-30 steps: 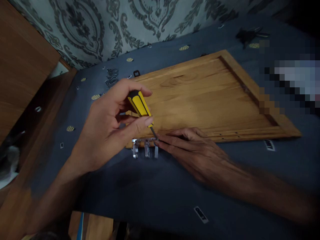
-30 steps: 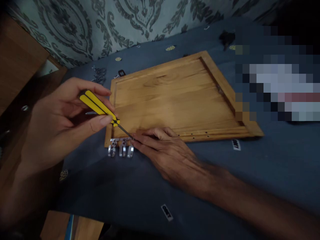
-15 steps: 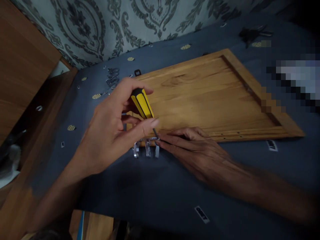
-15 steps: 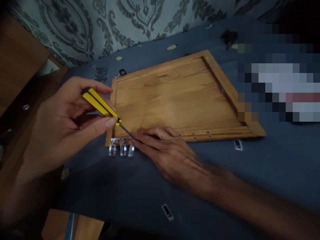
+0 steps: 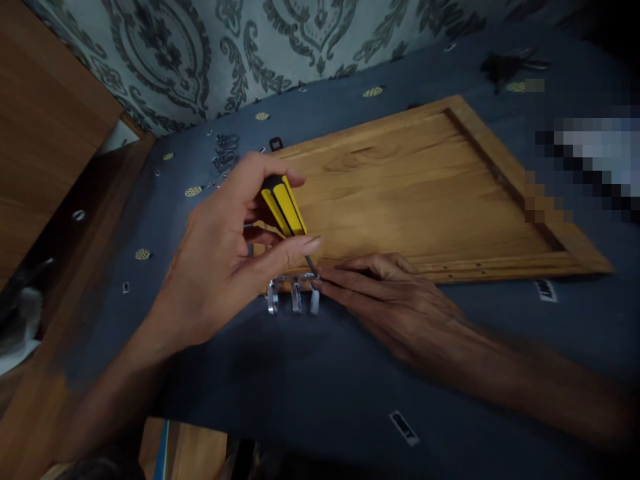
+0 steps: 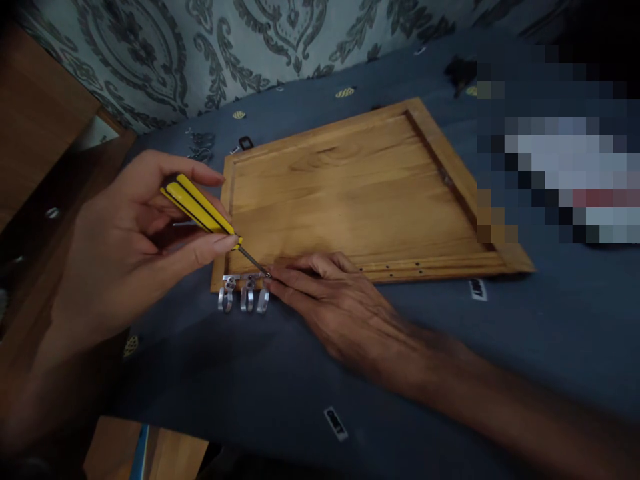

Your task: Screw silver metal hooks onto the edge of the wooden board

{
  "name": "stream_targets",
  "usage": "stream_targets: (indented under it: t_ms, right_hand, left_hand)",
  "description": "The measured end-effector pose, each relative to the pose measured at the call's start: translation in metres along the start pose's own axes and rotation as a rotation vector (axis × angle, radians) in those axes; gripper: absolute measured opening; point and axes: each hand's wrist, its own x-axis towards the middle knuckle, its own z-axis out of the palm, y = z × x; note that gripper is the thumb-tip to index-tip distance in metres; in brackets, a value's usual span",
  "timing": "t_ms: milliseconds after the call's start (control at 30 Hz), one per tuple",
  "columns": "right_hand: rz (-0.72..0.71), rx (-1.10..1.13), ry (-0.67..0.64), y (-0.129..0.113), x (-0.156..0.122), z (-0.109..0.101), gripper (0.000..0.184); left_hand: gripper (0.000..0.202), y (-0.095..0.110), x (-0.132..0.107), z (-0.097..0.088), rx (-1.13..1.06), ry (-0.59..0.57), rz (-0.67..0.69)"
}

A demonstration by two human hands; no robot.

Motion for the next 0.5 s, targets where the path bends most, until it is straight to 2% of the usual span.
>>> stream_targets:
  t_ms: [133,267,400,500]
  right_hand:
    - [-0.01,-0.015,-0.002,-0.0004,0.0001,-0.0006,0.043]
    - [0.002,-0.023,-0.003,-0.0015,0.0002,-0.0019,0.044]
    - [-0.005,-0.03,0.007,-0.0016,-0.0001,-0.0018,0.044]
    - [-0.021,-0.04,0.016,-0.0008,-0.0002,-0.0011,0.042]
  left_hand:
    - [0.029,0.0022,-0.0007,0.0004,0.02,0.019,-0.004]
    - [0.03,0.0038,-0.0015,-0.0021,-0.002,-0.018,0.012]
    - [0.037,0.0037,-0.0017,-0.002,0.041,-0.028,-0.052]
    - [0.034,0.0028,-0.0014,-0.0011,0.039,-0.018,-0.006]
